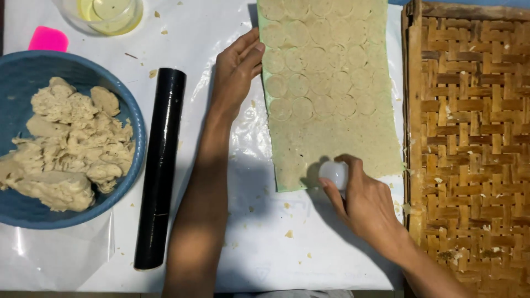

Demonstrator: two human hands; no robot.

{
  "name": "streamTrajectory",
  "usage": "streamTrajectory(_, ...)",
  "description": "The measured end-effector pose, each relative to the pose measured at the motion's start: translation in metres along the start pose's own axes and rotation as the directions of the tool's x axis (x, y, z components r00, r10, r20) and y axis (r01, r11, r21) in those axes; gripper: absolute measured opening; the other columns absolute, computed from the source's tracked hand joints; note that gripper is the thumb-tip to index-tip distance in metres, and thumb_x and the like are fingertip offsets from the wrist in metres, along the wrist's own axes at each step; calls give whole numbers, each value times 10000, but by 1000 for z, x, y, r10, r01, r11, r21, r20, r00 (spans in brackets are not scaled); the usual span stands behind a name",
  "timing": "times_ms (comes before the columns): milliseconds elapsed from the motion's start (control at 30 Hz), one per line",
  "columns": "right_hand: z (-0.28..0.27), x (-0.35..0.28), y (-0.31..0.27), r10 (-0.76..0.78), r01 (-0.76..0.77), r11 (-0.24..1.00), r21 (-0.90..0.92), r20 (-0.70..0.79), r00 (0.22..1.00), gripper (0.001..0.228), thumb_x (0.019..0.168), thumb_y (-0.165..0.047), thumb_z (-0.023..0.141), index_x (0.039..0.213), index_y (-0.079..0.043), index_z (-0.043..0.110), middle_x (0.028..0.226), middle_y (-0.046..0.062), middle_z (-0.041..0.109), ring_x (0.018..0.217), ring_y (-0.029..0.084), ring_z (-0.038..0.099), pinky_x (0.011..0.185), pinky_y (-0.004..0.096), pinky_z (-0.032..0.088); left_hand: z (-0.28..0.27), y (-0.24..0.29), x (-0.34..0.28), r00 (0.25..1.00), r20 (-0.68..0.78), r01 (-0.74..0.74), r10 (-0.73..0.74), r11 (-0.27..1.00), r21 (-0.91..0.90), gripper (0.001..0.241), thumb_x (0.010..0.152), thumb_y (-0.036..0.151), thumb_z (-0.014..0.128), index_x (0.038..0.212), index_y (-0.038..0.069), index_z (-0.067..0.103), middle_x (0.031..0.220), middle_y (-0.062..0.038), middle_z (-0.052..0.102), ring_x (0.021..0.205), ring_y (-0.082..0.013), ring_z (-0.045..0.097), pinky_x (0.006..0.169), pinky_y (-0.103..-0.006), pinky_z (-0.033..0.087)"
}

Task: Rolling out dough and cutting it into small circular shapes using a round cap-like tool.

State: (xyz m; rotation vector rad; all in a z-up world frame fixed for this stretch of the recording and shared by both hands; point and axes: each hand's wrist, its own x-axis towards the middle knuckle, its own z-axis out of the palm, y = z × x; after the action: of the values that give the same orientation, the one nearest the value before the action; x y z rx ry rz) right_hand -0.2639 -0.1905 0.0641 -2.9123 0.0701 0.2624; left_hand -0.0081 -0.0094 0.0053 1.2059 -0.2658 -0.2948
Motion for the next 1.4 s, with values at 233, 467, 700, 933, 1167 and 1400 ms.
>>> streamTrajectory(233,-16,77,-50,-194,195,981,-9,-153,969,551,1007,-416,592,1229,83,521,912,222,611,503,322,632,381,403,497,-1,-9,2,999,-39,-5,6,1000,16,557,923,179,615,1414,-61,509,1348,-262,671,1194,-320,712,997,-402,595)
streamTrajectory(467,-11,99,-66,-276,264,959,-99,-137,951,491,1032,-376,575,1240,67,539,877,167,548,463,276,576,349,381,456,-1,-10,5,998,-60,28,-28,1000,-2,515,916,151,626,1386,-44,552,1278,-236,715,1118,-271,730,941,-339,599)
streamTrajectory(700,14,108,-69,-315,171,879,-445,-274,909,431,1086,-425,580,961,-14,559,647,87,513,287,143,383,272,293,313,-1,-12,6,998,-55,-19,19,1000,-3,500,918,115,626,1374,-76,551,1270,-249,709,1080,-242,725,890,-280,600)
streamTrajectory(933,-1,109,-64,-405,346,861,-373,-91,910,412,1078,-427,521,1092,-16,549,820,134,550,403,195,569,307,302,399,0,-11,5,998,-64,-3,5,999,32,498,913,114,628,1372,-66,557,1284,-244,711,1089,-249,739,889,-285,607)
streamTrajectory(1167,-5,108,-69,-357,306,895,-325,-111,927,372,1084,-378,506,1094,-8,539,815,150,559,396,219,577,307,313,405,-2,-6,6,997,-60,39,-39,999,-5,489,920,116,596,1375,-59,561,1285,-230,714,1107,-250,728,911,-318,613)
streamTrajectory(1400,-14,97,-48,-182,192,977,94,-109,977,614,1054,-480,265,1218,77,465,885,263,648,491,319,641,349,363,549,-1,-4,7,995,-73,76,-74,997,28,480,916,127,592,1366,-40,577,1277,-225,722,1082,-253,746,896,-332,625)
